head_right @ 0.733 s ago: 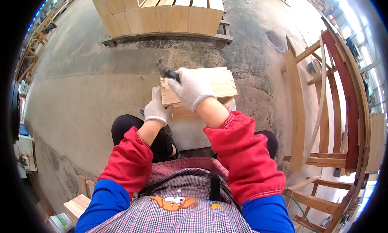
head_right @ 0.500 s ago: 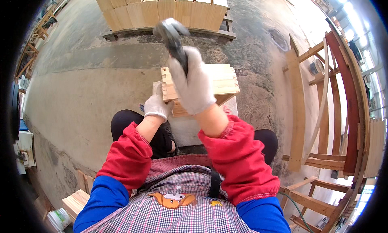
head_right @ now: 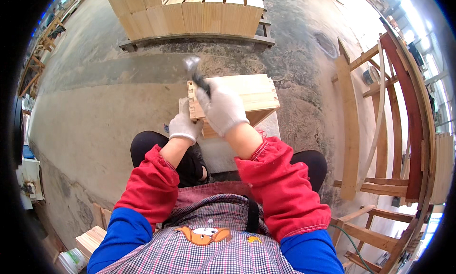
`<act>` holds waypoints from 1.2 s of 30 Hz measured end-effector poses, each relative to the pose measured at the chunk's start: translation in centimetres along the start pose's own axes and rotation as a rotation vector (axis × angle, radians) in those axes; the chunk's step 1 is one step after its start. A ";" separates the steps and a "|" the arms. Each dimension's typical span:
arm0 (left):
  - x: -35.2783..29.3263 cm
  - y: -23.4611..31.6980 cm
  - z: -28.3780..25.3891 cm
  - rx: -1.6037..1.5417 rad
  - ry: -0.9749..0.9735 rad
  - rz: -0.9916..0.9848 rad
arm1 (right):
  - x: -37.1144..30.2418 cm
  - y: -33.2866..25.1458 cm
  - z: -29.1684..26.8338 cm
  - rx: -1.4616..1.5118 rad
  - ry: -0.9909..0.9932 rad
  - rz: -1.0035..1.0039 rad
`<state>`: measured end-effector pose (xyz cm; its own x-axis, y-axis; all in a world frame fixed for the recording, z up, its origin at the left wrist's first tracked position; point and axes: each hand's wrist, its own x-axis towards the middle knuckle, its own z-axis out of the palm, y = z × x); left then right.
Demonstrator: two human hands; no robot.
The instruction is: The person assembles a small wooden box by hand, then uses a mallet to tap the joints together. They rotate the box to align and secure the sides, then use a hammer to drive nails into the corners. Finally, they wipe the box with a cloth.
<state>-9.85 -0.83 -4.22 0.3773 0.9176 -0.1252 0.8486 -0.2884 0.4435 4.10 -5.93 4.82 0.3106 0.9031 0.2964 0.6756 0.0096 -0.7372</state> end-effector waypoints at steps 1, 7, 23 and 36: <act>-0.1 0.0 0.2 0.002 -0.020 -0.014 | 0.2 1.3 0.6 -0.051 -0.209 0.227; 0.1 -0.3 -0.4 0.006 -0.059 -0.038 | 2.1 -4.5 -4.3 0.126 -0.010 0.075; 0.4 0.0 0.5 -0.001 -0.032 -0.003 | -1.3 -1.2 -0.6 0.467 0.314 -0.103; 0.2 0.6 -0.8 0.018 -0.125 -0.054 | -2.5 -4.1 -1.3 0.412 0.307 -0.190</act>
<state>-9.52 -0.57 -3.22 0.3732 0.8909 -0.2588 0.8749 -0.2452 0.4176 1.47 -8.82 7.89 0.4314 0.7029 0.5656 0.4405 0.3831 -0.8119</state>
